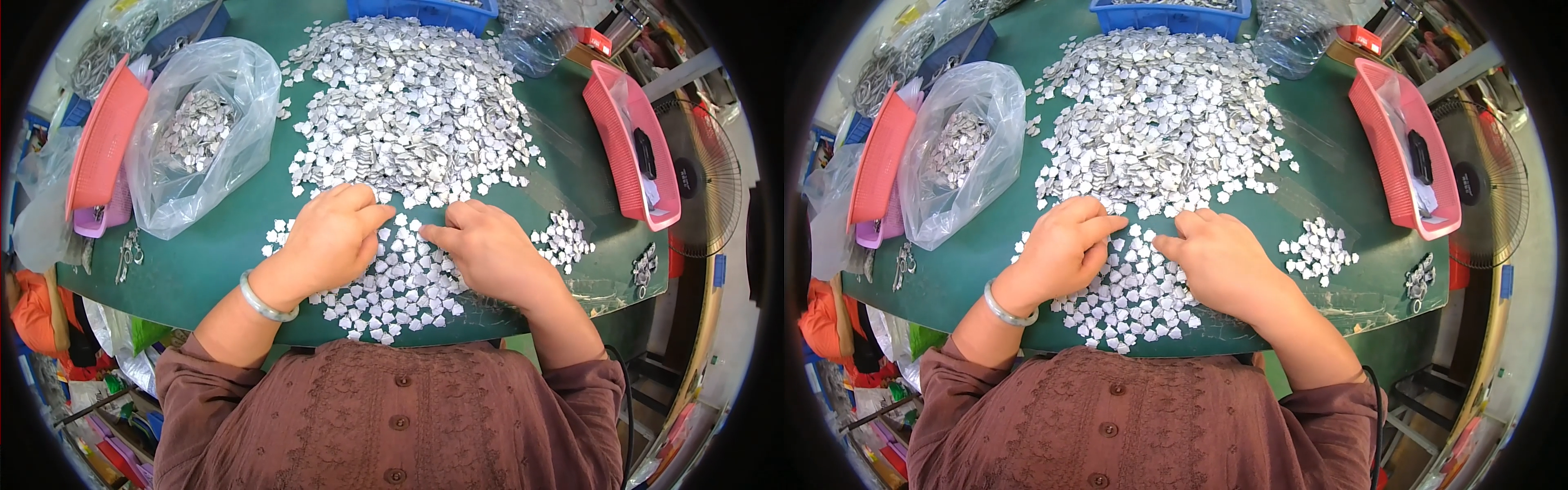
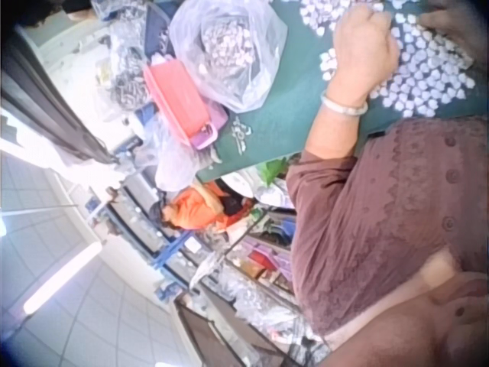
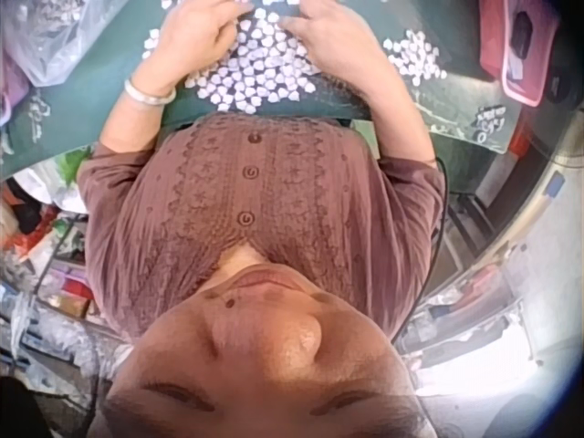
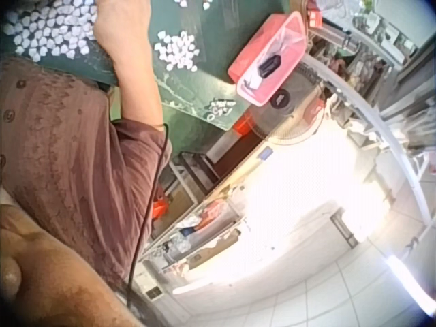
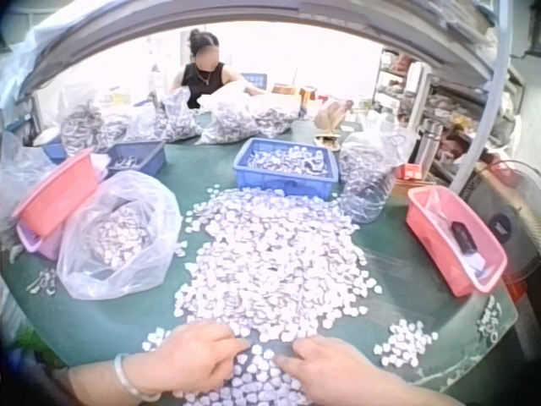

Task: The person sorts a large pile of small silver pieces on a green table by hand, occasionally scooping them into a pink tray.

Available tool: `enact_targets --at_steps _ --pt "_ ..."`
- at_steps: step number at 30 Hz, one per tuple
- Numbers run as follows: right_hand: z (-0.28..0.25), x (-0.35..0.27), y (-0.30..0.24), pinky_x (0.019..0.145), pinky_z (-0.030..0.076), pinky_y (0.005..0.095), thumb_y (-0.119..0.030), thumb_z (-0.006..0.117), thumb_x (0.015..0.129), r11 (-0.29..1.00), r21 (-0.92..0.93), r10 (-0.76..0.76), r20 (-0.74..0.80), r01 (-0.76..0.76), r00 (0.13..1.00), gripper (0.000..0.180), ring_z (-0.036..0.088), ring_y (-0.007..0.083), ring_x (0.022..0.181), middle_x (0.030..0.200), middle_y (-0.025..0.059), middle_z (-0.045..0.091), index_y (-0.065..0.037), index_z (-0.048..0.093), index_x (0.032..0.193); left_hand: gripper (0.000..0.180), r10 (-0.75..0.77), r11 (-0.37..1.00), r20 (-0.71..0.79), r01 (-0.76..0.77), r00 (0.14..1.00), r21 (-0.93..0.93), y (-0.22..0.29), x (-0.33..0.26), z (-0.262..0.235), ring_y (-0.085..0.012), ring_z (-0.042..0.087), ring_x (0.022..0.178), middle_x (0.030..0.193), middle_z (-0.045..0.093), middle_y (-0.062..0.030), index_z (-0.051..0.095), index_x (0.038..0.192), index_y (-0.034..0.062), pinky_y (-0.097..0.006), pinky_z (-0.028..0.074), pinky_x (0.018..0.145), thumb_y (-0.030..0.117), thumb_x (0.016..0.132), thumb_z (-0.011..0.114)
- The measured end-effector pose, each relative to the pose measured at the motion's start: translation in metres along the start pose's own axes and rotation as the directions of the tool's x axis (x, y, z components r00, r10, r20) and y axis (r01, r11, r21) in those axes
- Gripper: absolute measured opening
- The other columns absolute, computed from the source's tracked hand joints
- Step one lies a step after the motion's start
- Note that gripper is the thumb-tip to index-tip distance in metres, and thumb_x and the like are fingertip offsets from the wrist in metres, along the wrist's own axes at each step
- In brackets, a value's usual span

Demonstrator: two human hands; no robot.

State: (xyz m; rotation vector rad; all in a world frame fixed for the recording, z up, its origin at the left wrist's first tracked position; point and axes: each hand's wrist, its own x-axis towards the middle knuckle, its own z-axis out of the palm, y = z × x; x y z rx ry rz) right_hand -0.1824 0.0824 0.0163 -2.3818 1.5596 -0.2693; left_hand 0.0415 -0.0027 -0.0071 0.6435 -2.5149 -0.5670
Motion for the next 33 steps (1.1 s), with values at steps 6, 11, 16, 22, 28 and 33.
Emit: enact_targets --at_steps 6,11,16,22,28,33 --pt "0.004 0.014 0.001 0.074 0.051 0.0396 -0.002 0.058 0.076 0.989 0.063 0.14 -0.117 -0.133 0.983 0.037 0.062 0.0292 0.086 0.086 0.0096 0.06 -0.008 0.068 0.111 0.035 0.045 0.999 0.07 -0.046 0.997 0.022 0.005 0.001 0.005 -0.0275 0.056 0.08 0.085 0.055 -0.0078 0.071 0.101 0.0075 -0.039 0.046 0.071 -0.004 0.07 0.061" --pt "0.005 0.013 0.001 0.072 0.051 0.0407 -0.004 0.06 0.079 0.995 0.004 0.101 -0.084 -0.101 0.991 0.025 0.062 0.0292 0.085 0.083 0.0099 0.06 -0.007 0.067 0.102 0.031 0.063 0.997 0.096 -0.059 0.993 -0.048 0.002 -0.002 0.001 -0.0274 0.055 0.079 0.085 0.054 -0.0074 0.072 0.097 0.0084 -0.038 0.046 0.071 -0.003 0.07 0.062" --pt "0.006 0.015 0.001 0.073 0.051 0.0405 -0.01 0.063 0.081 0.992 0.051 0.126 -0.146 -0.119 0.981 0.007 0.061 0.0292 0.085 0.081 0.009 0.059 -0.006 0.065 0.087 0.032 0.004 1.0 0.033 -0.004 0.999 -0.013 0.006 0.004 0.002 -0.0271 0.055 0.08 0.086 0.055 -0.0073 0.071 0.1 0.0073 -0.038 0.046 0.071 -0.002 0.071 0.061" --pt "0.004 0.013 0.003 0.073 0.051 0.0401 -0.01 0.063 0.082 0.991 0.073 0.117 -0.112 -0.109 0.987 0.004 0.061 0.0285 0.085 0.082 0.0083 0.058 -0.006 0.065 0.08 0.034 -0.016 0.998 0.07 0.012 0.997 0.059 0.006 0.005 0.004 -0.0268 0.056 0.084 0.087 0.056 -0.0073 0.071 0.103 0.0071 -0.038 0.046 0.073 -0.002 0.072 0.061" --pt "0.0 0.011 0.005 0.072 0.051 0.0398 -0.002 0.058 0.077 0.985 0.077 0.164 -0.133 -0.155 0.977 0.01 0.061 0.0292 0.084 0.081 0.0089 0.057 -0.006 0.065 0.083 0.032 -0.003 0.999 0.069 0.0 0.998 0.04 0.005 0.003 0.003 -0.0262 0.055 0.082 0.085 0.055 -0.0064 0.072 0.1 0.0076 -0.037 0.045 0.071 -0.002 0.072 0.062" --pt "-0.001 0.011 0.005 0.072 0.051 0.0393 0.0 0.058 0.076 0.988 0.086 0.141 -0.113 -0.132 0.983 0.021 0.062 0.0291 0.084 0.083 0.0086 0.058 -0.009 0.069 0.091 0.029 0.023 0.999 0.065 -0.025 0.998 0.027 0.004 0.0 0.001 -0.0256 0.054 0.078 0.082 0.054 -0.0056 0.073 0.095 0.0077 -0.037 0.044 0.07 -0.003 0.07 0.062"
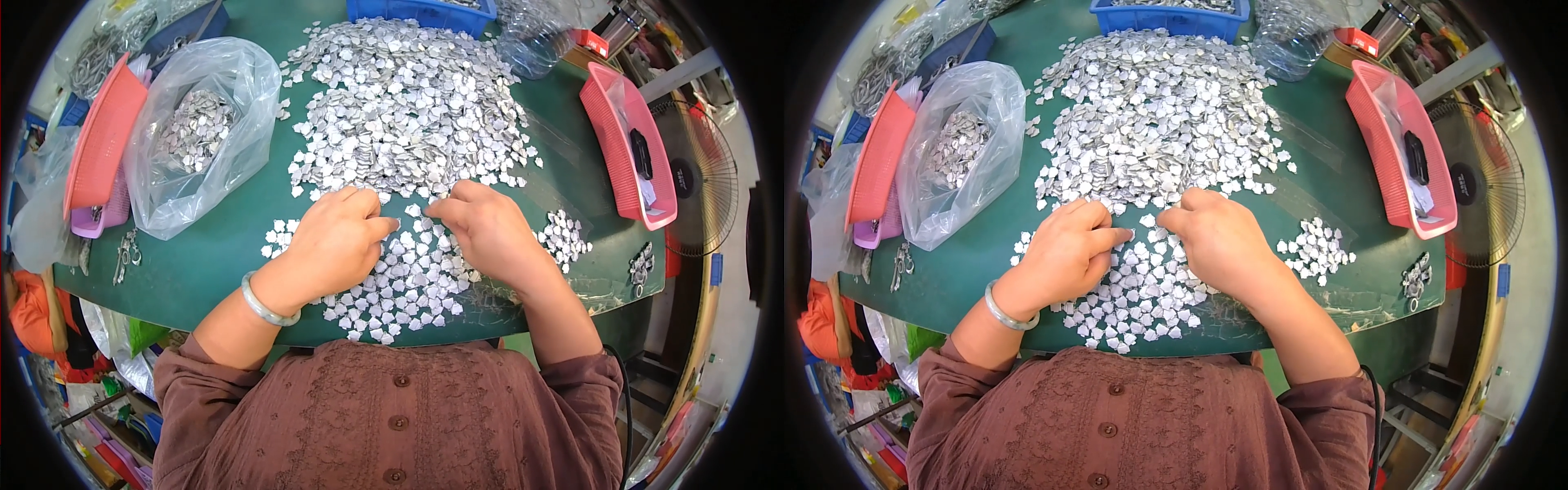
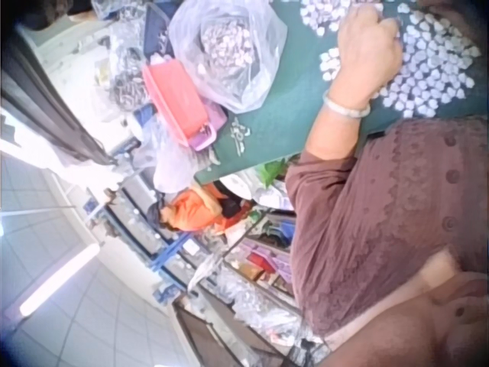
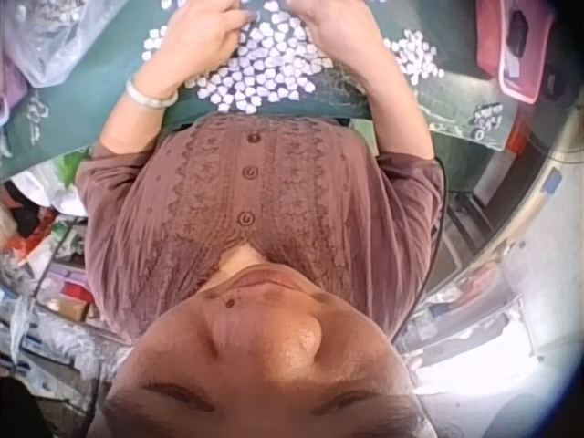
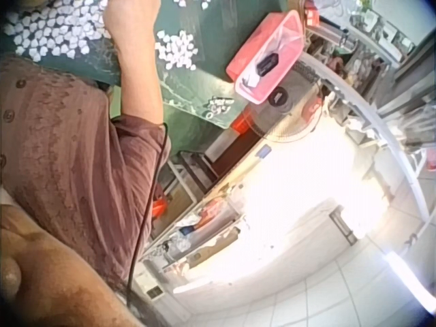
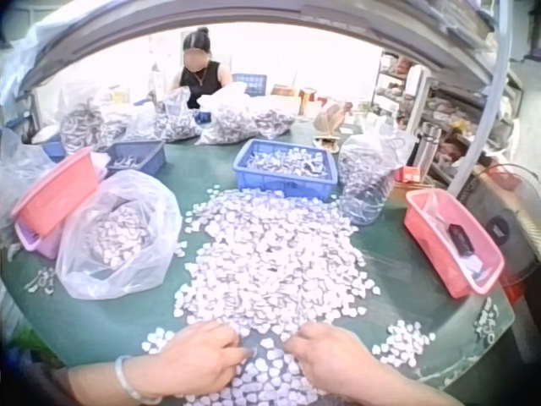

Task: The person sorts a large pile of small silver pieces on a green table by hand, occasionally scooping them into a pink tray.

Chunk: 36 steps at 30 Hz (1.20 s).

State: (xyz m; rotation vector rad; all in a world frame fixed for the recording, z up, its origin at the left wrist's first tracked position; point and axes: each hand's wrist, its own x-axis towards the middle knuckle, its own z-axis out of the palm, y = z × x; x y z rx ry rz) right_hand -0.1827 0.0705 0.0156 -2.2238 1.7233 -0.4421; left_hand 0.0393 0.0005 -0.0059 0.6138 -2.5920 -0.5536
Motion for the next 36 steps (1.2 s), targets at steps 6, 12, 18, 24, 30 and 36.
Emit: enact_targets --at_steps 6,12,18,24,30,36 --pt "0.006 0.0 -0.002 0.073 0.051 0.0392 -0.001 0.058 0.077 0.995 -0.101 -0.016 0.061 0.022 0.998 0.033 0.062 0.0279 0.086 0.086 0.0073 0.058 -0.012 0.07 0.105 0.028 0.016 1.0 -0.026 -0.016 1.0 -0.022 -0.002 -0.002 0.0 -0.0257 0.054 0.076 0.081 0.054 -0.006 0.072 0.092 0.0073 -0.037 0.044 0.069 -0.004 0.07 0.061" --pt "0.006 0.0 0.002 0.067 0.05 0.0393 -0.003 0.065 0.076 0.999 -0.033 -0.018 -0.058 0.016 0.998 0.025 0.061 0.0292 0.077 0.081 0.008 0.057 -0.01 0.071 0.1 0.028 0.006 1.0 -0.029 -0.006 1.0 -0.03 -0.001 -0.002 0.0 -0.0255 0.054 0.075 0.08 0.053 -0.006 0.072 0.093 0.007 -0.037 0.045 0.069 -0.004 0.07 0.06" --pt "0.004 -0.001 0.0 0.071 0.051 0.0395 -0.002 0.059 0.076 0.997 -0.081 -0.013 0.02 0.014 1.0 0.024 0.062 0.0283 0.084 0.083 0.0086 0.058 -0.008 0.07 0.097 0.028 0.018 0.999 -0.031 -0.019 0.999 -0.026 -0.002 -0.003 0.0 -0.0255 0.054 0.076 0.08 0.054 -0.0061 0.071 0.094 0.0063 -0.037 0.045 0.069 -0.004 0.07 0.06" --pt "0.003 0.003 0.003 0.07 0.051 0.0395 -0.002 0.059 0.076 1.0 -0.025 -0.003 -0.073 0.001 0.997 0.022 0.062 0.0284 0.083 0.082 0.0086 0.058 -0.008 0.07 0.094 0.029 0.018 0.999 -0.021 -0.018 1.0 -0.03 -0.001 -0.002 0.0 -0.0259 0.055 0.076 0.081 0.054 -0.0068 0.071 0.095 0.0053 -0.037 0.046 0.069 -0.004 0.07 0.06" --pt "0.004 0.002 0.002 0.069 0.051 0.0397 -0.002 0.06 0.074 0.996 -0.09 -0.02 0.018 0.022 1.0 0.026 0.062 0.0282 0.082 0.08 0.0084 0.057 -0.01 0.072 0.096 0.037 -0.003 1.0 -0.013 0.003 1.0 -0.017 0.0 -0.002 -0.001 -0.0264 0.055 0.077 0.083 0.054 -0.0075 0.07 0.104 0.0052 -0.037 0.046 0.07 -0.004 0.07 0.061" --pt "-0.001 -0.011 -0.003 0.069 0.051 0.0399 -0.002 0.06 0.076 0.995 -0.028 -0.095 0.136 0.099 0.986 0.028 0.061 0.0283 0.081 0.08 0.0083 0.057 -0.01 0.072 0.1 0.041 -0.009 0.997 0.008 0.009 1.0 0.074 0.007 -0.001 0.005 -0.0266 0.053 0.086 0.091 0.053 -0.008 0.069 0.112 0.0079 -0.037 0.045 0.076 0.001 0.072 0.065"
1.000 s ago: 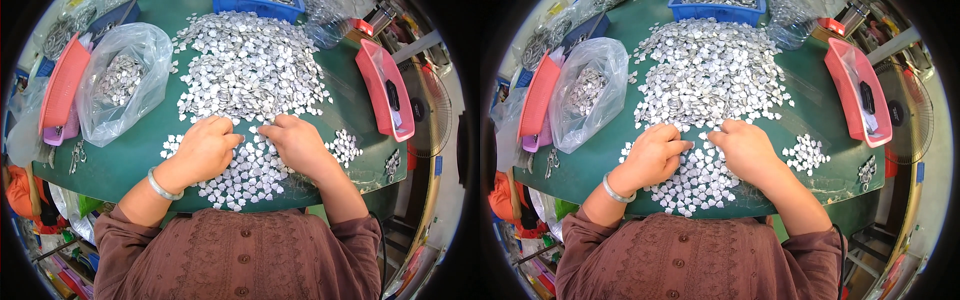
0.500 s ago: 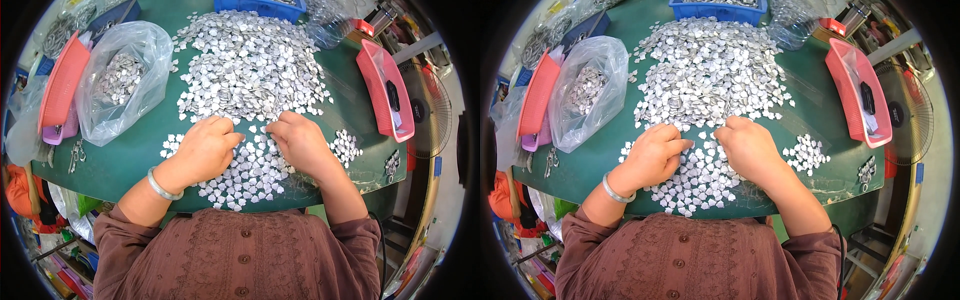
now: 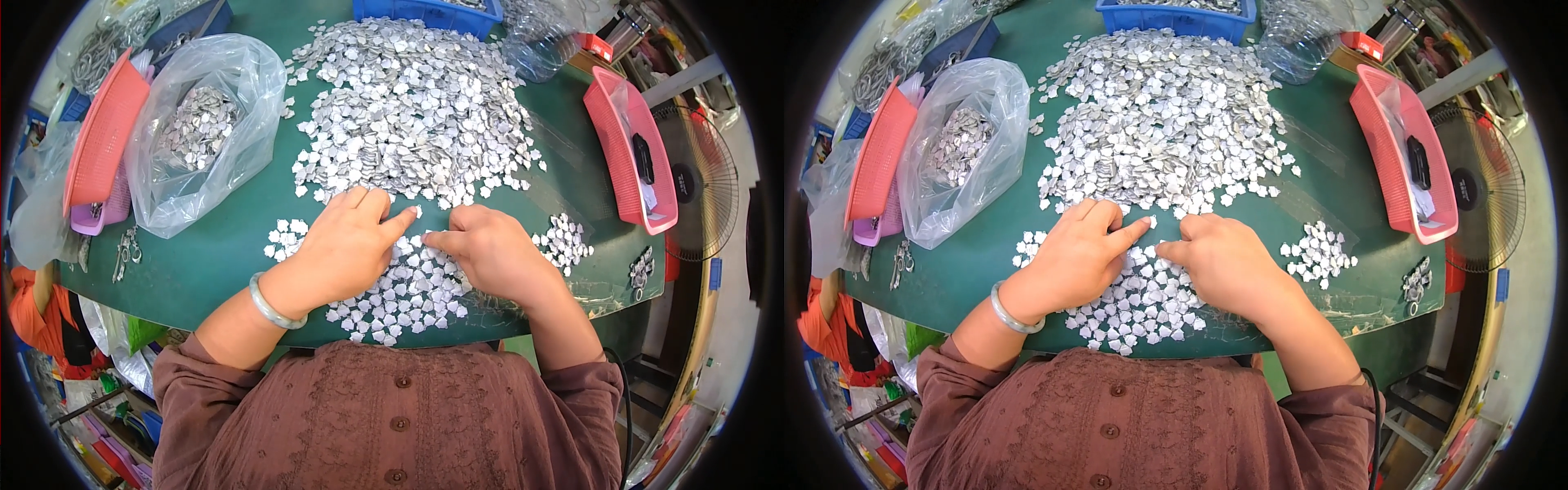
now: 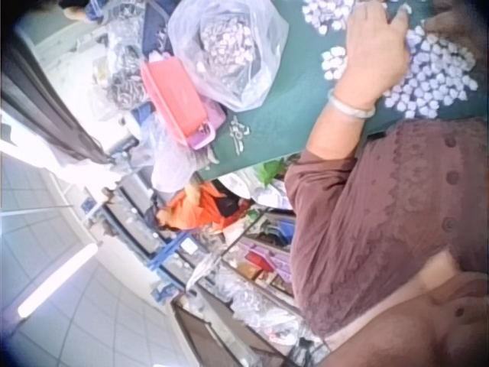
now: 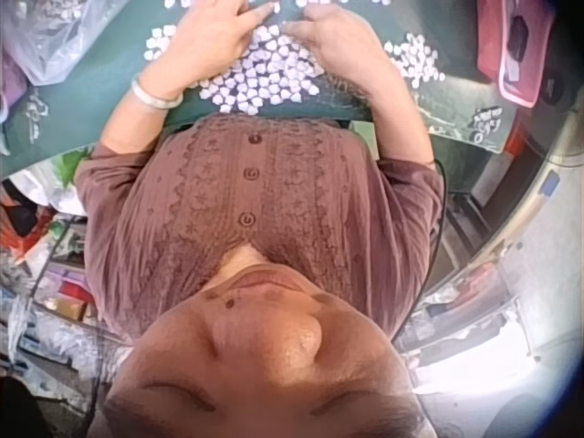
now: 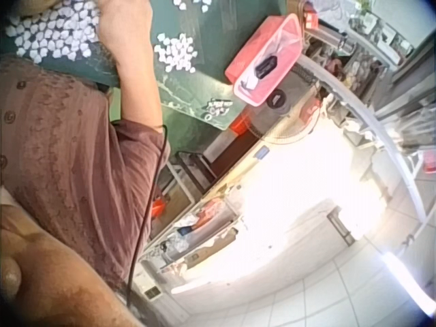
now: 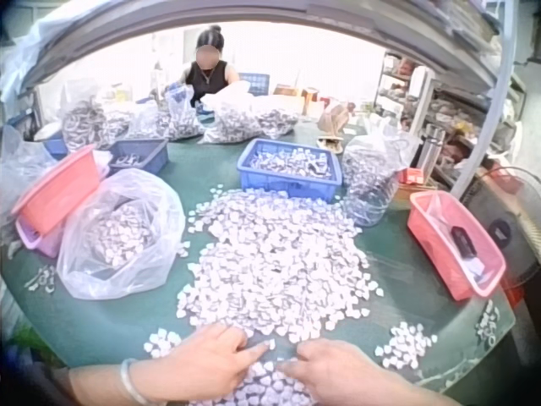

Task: The person sorts a large pile of small silver pieces on a green table by hand, occasionally scooping them into a pink tray.

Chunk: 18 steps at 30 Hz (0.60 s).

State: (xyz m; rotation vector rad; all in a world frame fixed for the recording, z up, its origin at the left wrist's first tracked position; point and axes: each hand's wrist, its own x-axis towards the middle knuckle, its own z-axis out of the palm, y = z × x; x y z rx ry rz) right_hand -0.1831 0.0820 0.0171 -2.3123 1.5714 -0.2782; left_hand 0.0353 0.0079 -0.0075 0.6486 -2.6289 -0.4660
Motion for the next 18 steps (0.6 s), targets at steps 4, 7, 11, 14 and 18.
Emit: enact_targets --at_steps 4,7,11,14,18 --pt "0.0 -0.001 0.009 0.069 0.05 0.0393 -0.002 0.061 0.076 0.996 0.024 0.084 -0.19 -0.081 0.978 0.031 0.06 0.0285 0.08 0.079 0.0089 0.057 -0.011 0.072 0.103 0.037 0.021 1.0 0.037 -0.021 0.999 0.009 0.003 0.002 -0.004 -0.0259 0.053 0.086 0.09 0.052 -0.0073 0.07 0.109 0.0087 -0.036 0.044 0.077 0.002 0.074 0.065" --pt "0.003 -0.003 0.01 0.07 0.05 0.0391 -0.002 0.061 0.076 0.987 -0.027 0.149 -0.245 -0.161 0.958 0.03 0.06 0.0287 0.08 0.079 0.0089 0.056 -0.01 0.072 0.103 0.034 0.042 0.999 0.054 -0.041 0.998 -0.032 0.001 0.001 -0.004 -0.0259 0.053 0.086 0.089 0.053 -0.007 0.071 0.106 0.0089 -0.036 0.043 0.076 0.001 0.074 0.064" --pt "-0.001 -0.01 0.01 0.07 0.05 0.0388 -0.002 0.061 0.076 0.997 -0.014 0.071 -0.145 -0.074 0.987 0.029 0.06 0.0285 0.08 0.078 0.009 0.055 -0.008 0.071 0.103 0.034 0.105 0.986 0.032 -0.1 0.994 -0.135 -0.003 -0.001 -0.004 -0.026 0.053 0.088 0.092 0.055 -0.007 0.071 0.104 0.0098 -0.037 0.043 0.077 -0.001 0.074 0.062" --pt "-0.002 -0.007 0.012 0.07 0.05 0.0386 -0.002 0.062 0.076 0.994 0.017 0.11 -0.2 -0.109 0.974 0.029 0.06 0.0279 0.08 0.079 0.0084 0.055 -0.008 0.071 0.102 0.037 0.087 0.992 0.013 -0.086 0.996 -0.096 0.003 0.004 0.001 -0.0261 0.053 0.091 0.098 0.057 -0.0081 0.071 0.106 0.0101 -0.037 0.043 0.08 -0.002 0.073 0.061" --pt "0.005 0.001 0.012 0.07 0.05 0.0386 -0.003 0.062 0.075 0.993 0.02 0.114 -0.265 -0.113 0.957 0.027 0.06 0.0275 0.08 0.079 0.0077 0.055 -0.009 0.072 0.099 0.039 0.096 0.995 0.051 -0.096 0.994 -0.018 0.01 0.006 0.009 -0.0266 0.053 0.094 0.102 0.057 -0.0088 0.071 0.109 0.01 -0.037 0.043 0.085 -0.002 0.073 0.061"
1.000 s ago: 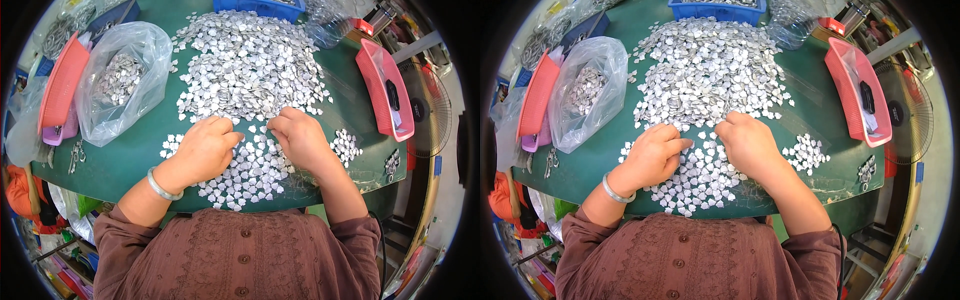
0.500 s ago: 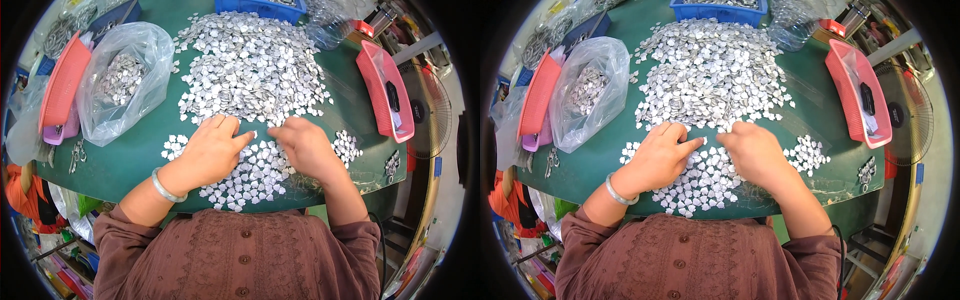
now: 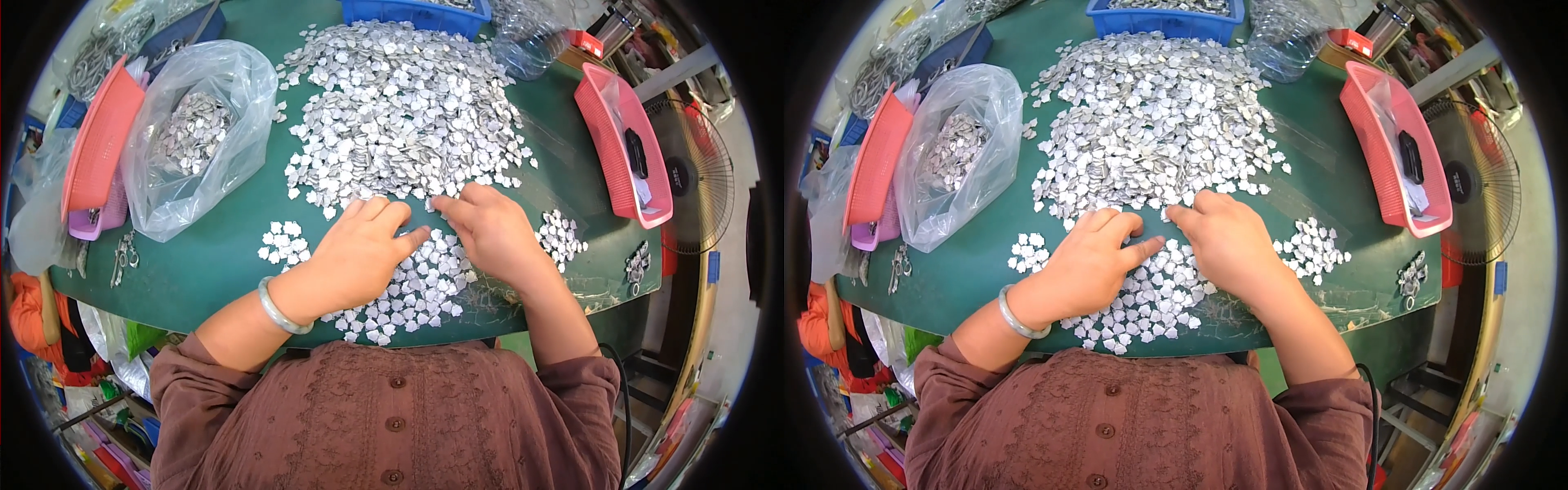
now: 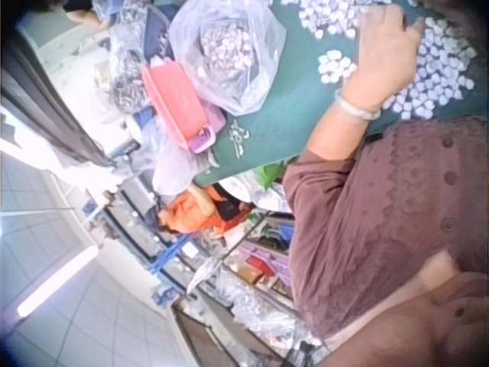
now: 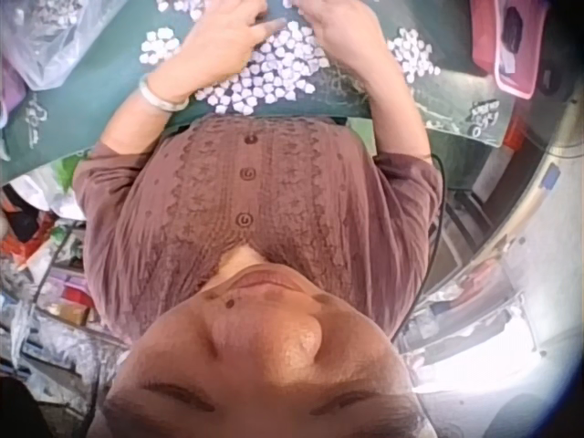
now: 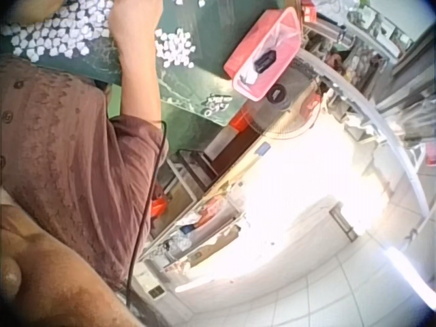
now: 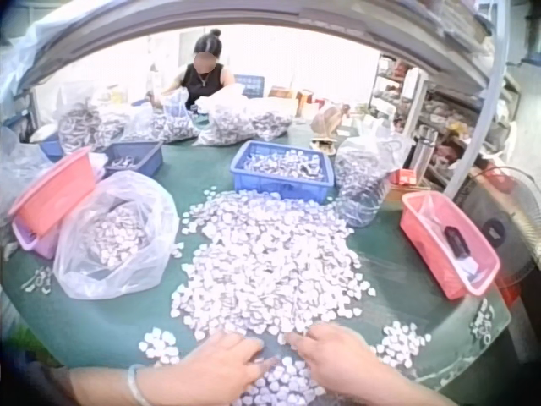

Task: The person sorts a large pile of small silver pieces on a green table by hand, occasionally scooping them into a pink tray.

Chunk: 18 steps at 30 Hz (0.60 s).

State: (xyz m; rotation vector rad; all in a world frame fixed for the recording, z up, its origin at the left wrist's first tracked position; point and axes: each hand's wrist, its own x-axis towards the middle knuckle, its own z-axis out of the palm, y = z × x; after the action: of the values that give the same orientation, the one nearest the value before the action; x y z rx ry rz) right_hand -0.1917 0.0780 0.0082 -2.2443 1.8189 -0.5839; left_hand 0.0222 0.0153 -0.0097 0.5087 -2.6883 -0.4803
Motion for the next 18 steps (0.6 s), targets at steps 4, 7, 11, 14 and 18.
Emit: enact_targets --at_steps 4,7,11,14,18 --pt "0.0 -0.002 0.001 0.07 0.05 0.0391 -0.004 0.064 0.075 0.998 -0.059 -0.033 0.055 0.036 0.998 0.023 0.06 0.0274 0.08 0.079 0.0072 0.055 -0.009 0.072 0.096 0.04 -0.004 0.999 0.045 0.006 0.999 -0.043 0.0 -0.002 -0.002 -0.0271 0.053 0.097 0.104 0.057 -0.0094 0.071 0.109 0.0107 -0.038 0.043 0.088 -0.002 0.073 0.061" --pt "-0.001 -0.001 0.0 0.07 0.05 0.0394 -0.007 0.066 0.077 1.0 -0.013 -0.028 0.038 0.028 0.999 0.016 0.06 0.028 0.08 0.08 0.0074 0.056 -0.008 0.07 0.092 0.039 -0.003 0.997 0.079 0.009 0.997 -0.076 -0.001 -0.004 -0.006 -0.0273 0.052 0.097 0.103 0.057 -0.0094 0.072 0.107 0.0112 -0.038 0.042 0.088 -0.002 0.072 0.061" --pt "0.005 0.008 -0.002 0.071 0.05 0.0398 -0.011 0.07 0.078 1.0 0.022 0.021 0.006 -0.021 1.0 0.008 0.06 0.0293 0.082 0.082 0.0078 0.057 -0.007 0.067 0.084 0.038 0.018 0.992 0.058 -0.011 0.998 -0.123 -0.003 -0.004 -0.006 -0.0274 0.053 0.095 0.1 0.058 -0.009 0.072 0.104 0.0107 -0.038 0.043 0.086 -0.003 0.071 0.06" --pt "0.01 0.012 -0.002 0.071 0.05 0.0399 -0.012 0.071 0.078 0.998 0.033 0.048 0.009 -0.049 0.999 0.009 0.06 0.0296 0.083 0.082 0.008 0.057 -0.006 0.066 0.083 0.037 0.0 0.988 0.026 0.004 1.0 -0.157 -0.003 -0.004 -0.005 -0.0273 0.053 0.092 0.098 0.057 -0.0086 0.072 0.102 0.0093 -0.037 0.044 0.083 -0.004 0.07 0.06" --pt "0.013 0.012 -0.002 0.071 0.049 0.0397 -0.011 0.071 0.077 0.992 0.099 0.074 0.003 -0.074 0.997 0.009 0.06 0.0297 0.083 0.082 0.008 0.057 -0.006 0.065 0.082 0.036 0.006 0.988 -0.047 -0.013 0.999 -0.153 -0.008 -0.005 -0.003 -0.0274 0.053 0.089 0.096 0.057 -0.0086 0.072 0.101 0.0077 -0.037 0.045 0.081 -0.005 0.07 0.06"
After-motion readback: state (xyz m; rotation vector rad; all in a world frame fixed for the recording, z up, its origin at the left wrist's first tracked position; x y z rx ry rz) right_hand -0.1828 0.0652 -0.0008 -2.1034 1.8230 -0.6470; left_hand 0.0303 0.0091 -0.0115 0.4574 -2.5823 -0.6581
